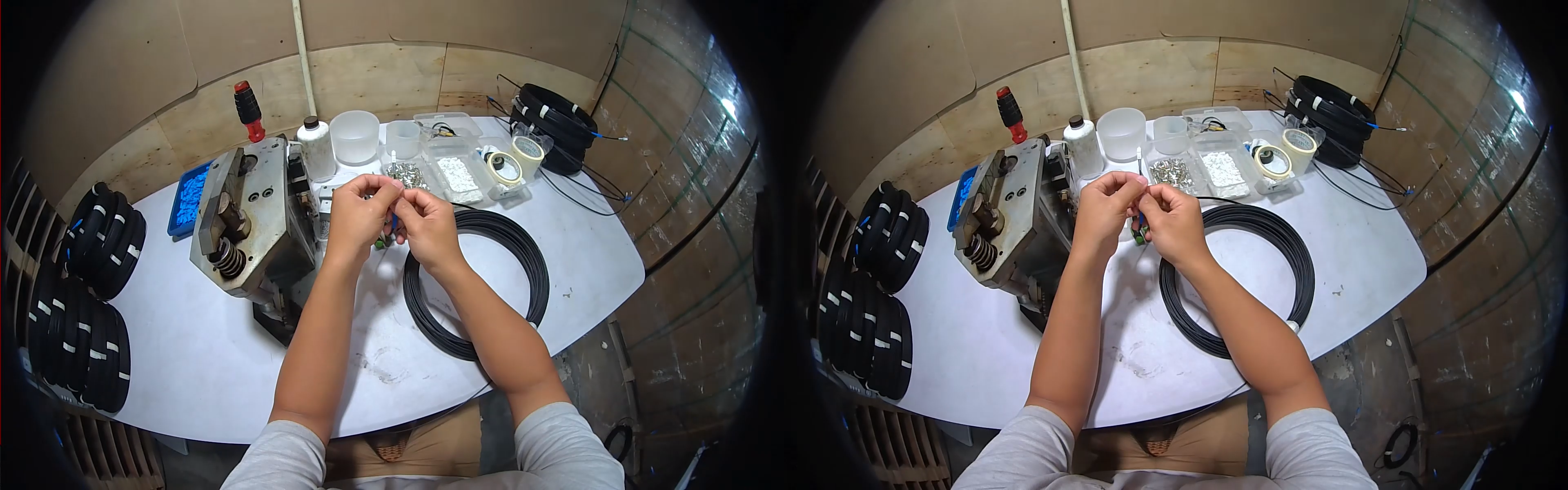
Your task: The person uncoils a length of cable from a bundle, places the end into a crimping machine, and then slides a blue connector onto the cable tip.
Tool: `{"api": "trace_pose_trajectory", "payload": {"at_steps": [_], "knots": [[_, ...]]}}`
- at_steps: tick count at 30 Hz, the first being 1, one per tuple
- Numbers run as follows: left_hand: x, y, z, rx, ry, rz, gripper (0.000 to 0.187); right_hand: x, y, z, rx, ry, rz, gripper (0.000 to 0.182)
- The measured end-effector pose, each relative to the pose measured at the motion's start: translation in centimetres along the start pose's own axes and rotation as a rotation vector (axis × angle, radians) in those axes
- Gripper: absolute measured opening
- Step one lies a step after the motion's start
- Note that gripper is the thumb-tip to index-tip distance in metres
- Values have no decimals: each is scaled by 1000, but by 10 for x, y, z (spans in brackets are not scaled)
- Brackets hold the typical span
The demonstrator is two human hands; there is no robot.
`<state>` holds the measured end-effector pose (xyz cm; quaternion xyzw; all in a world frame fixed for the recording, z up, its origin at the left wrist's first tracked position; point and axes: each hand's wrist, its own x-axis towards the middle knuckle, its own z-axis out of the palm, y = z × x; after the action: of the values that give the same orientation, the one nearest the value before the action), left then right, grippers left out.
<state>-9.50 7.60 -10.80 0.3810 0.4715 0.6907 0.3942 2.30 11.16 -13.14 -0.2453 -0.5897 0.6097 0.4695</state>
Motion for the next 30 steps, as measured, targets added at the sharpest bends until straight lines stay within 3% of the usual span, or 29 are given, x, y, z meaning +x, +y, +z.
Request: {"api": "trace_pose_trajectory", "payload": {"at_steps": [9,15,21,30], "knots": [[-2,3,1,-15,-75,19,14,-2,4,4,-246,152,-282,13],[-3,7,0,-289,-180,-96,12,-4,-8,0,12,58,-116,11],[3,0,-9,-340,-271,-165,11,-1,2,1,-43,94,-205,10],[2,-3,-7,-292,-262,-184,13,-1,0,0,-75,136,-167,11]]}}
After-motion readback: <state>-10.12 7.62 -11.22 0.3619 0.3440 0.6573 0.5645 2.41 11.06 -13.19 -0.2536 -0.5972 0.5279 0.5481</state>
